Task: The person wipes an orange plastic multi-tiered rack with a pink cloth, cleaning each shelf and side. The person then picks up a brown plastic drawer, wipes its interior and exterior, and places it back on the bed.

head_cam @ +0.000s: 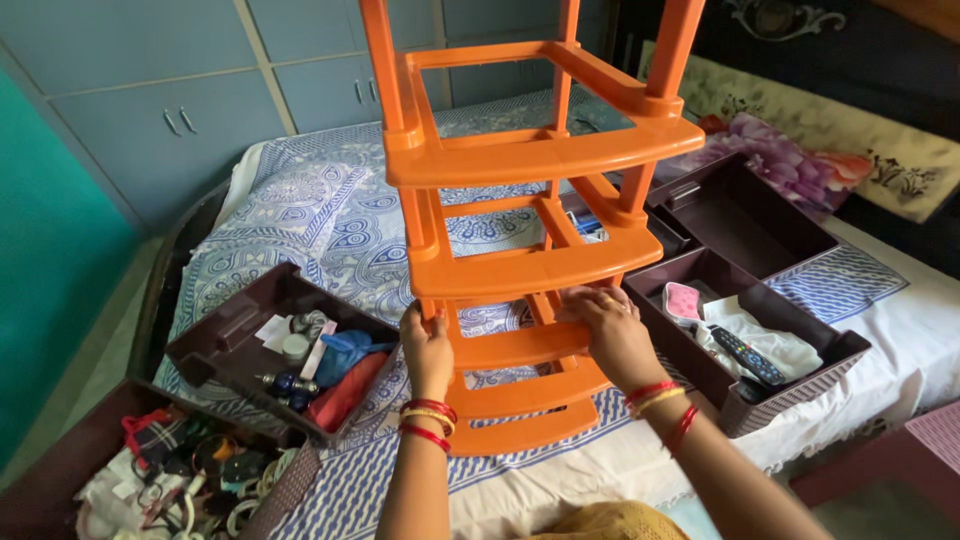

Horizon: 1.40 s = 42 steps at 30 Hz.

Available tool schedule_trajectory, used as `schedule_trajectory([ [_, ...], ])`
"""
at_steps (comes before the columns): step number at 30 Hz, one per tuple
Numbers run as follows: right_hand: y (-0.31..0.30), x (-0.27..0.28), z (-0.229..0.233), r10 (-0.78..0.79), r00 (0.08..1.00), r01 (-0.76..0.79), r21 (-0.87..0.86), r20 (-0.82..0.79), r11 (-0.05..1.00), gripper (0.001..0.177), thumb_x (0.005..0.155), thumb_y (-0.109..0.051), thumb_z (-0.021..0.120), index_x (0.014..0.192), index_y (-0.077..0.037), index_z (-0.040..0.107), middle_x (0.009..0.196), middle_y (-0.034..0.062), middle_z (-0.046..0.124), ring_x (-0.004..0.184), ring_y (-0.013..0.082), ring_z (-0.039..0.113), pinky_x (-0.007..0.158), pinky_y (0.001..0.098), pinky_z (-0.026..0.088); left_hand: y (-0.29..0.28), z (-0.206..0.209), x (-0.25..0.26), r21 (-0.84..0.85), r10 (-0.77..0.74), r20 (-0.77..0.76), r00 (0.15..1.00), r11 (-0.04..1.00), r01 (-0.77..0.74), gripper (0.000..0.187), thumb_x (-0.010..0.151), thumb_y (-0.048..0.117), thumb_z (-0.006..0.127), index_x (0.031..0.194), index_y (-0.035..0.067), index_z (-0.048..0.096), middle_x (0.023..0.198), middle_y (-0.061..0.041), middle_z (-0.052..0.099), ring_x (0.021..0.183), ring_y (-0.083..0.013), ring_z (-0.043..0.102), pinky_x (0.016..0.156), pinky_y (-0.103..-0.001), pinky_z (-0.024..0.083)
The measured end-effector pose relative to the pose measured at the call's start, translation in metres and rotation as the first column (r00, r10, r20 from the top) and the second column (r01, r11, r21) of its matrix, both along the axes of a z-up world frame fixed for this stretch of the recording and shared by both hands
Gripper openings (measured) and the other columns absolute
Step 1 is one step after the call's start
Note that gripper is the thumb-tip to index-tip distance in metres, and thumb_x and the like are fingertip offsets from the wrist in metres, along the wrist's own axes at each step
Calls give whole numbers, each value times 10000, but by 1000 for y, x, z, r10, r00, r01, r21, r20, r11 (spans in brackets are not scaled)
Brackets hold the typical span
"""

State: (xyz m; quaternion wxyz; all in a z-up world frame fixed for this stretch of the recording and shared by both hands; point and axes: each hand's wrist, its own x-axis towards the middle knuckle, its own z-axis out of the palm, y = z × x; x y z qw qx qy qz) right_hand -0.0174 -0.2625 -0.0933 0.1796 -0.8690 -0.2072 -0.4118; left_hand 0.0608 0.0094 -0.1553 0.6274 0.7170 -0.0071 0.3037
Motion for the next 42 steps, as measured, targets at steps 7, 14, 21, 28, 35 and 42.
schedule_trajectory([
  [7,49,-22,2,-19,910,249,508,-415,825,289,920,-65,577,1150,-179,710,990,20,757,877,289,738,748,397,597,-8,-1,7,-88,-41,10,999,995,42,284,966,126,650,1216,-7,631,1108,-164,690,969,-279,695,868,-383,537],
  [14,130,-21,-5,-68,982,112,260,-174,959,442,786,68,567,1157,-132,702,1068,100,707,1045,327,650,964,471,469,-40,2,14,-181,-49,55,997,982,58,289,939,73,662,1208,-31,644,1126,-165,686,987,-282,675,892,-383,532],
  [21,39,-27,-22,72,997,-70,156,-6,985,420,761,81,566,1144,-46,680,1214,133,668,1171,353,629,961,431,516,-28,-1,1,11,92,52,994,996,-93,303,956,120,668,1223,-12,613,1184,-182,608,1037,-302,652,906,-403,520],
  [28,-27,-14,-20,-147,988,155,226,-50,962,285,865,22,612,1130,-61,677,1231,118,676,1162,355,612,950,441,507,-18,9,-7,68,4,-41,999,998,-1,326,991,242,599,1219,9,613,1141,-208,682,1032,-334,682,920,-427,522],
  [35,106,-21,-39,87,994,-73,185,-68,980,391,750,92,538,1099,-28,668,1218,179,654,1202,402,578,1011,523,440,-1,-17,18,319,146,233,961,922,-218,540,1114,375,397,1459,-28,498,1519,-322,470,1412,-472,435,1177,-546,322],
  [42,113,-28,-16,259,963,-265,100,68,959,466,714,102,537,1137,-33,679,1240,165,669,1188,373,620,1020,462,476,13,60,-62,523,213,362,907,759,-387,764,1000,410,545,1565,-40,297,1647,-278,217,1523,-457,239,1168,-696,185],
])
